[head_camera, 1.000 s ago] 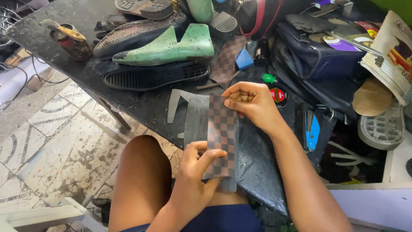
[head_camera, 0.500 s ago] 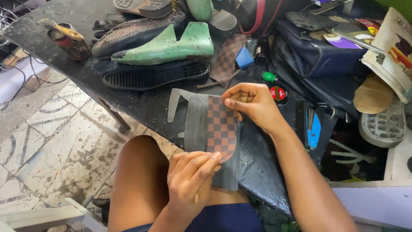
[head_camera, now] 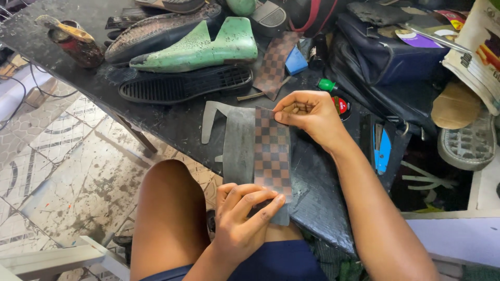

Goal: The person aligns a checkered pattern strip onto a gray leather shoe component on the workbench, pressing the edges to position it. They then open a tin of adhesive and use a brush to spread the glue over a leather strip, re-dipping the brush and coating the surface.

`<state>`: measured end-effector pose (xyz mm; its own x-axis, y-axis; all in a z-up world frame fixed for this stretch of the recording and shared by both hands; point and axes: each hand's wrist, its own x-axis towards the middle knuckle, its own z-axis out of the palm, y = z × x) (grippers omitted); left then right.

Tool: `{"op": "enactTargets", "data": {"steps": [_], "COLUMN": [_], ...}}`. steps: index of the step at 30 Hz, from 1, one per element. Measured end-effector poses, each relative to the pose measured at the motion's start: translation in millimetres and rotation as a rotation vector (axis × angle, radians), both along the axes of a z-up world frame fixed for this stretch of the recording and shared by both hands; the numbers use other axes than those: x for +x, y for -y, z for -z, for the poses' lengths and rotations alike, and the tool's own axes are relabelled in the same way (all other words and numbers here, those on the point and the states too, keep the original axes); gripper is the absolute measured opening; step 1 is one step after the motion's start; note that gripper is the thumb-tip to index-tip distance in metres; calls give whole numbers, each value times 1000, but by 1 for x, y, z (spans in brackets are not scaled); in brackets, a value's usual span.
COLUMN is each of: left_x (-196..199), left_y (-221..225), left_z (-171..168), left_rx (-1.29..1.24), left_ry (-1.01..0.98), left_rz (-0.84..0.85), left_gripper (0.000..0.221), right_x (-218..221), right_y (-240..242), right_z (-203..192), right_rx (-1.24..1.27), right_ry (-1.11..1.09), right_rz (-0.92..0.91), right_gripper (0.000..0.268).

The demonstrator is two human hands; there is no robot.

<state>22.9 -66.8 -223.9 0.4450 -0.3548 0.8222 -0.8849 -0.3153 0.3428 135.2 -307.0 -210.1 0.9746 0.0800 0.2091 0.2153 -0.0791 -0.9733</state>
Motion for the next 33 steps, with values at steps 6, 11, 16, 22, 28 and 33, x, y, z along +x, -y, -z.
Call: {"op": "enactTargets", "data": {"steps": [6,11,16,22,28,33], "left_x": [0,0,1,1,1,1], "left_y": [3,2,3,3,5,6], "left_z": [4,7,12,13,15,13], "left_rx": [-8,18,25,59,72,67], "left_ry": [-53,-77,-69,-57,-39,-35], "left_rz": [-38,-47,-50,-74,-85,-86], "left_gripper": [24,23,21,23,26,26], "right_x": [-3,-4,-1,4,8,6], "right_y": [0,2,7,9,9,8], "right_z": [-6,-10,-5,3,7,4], "right_rx": [-131,-153,-176,-250,-226,-315], "right_ry": [23,-7,-6,39,25,94], "right_rz": [36,79,94,83,21,54], "right_gripper": [13,13,13,13,9,9]}}
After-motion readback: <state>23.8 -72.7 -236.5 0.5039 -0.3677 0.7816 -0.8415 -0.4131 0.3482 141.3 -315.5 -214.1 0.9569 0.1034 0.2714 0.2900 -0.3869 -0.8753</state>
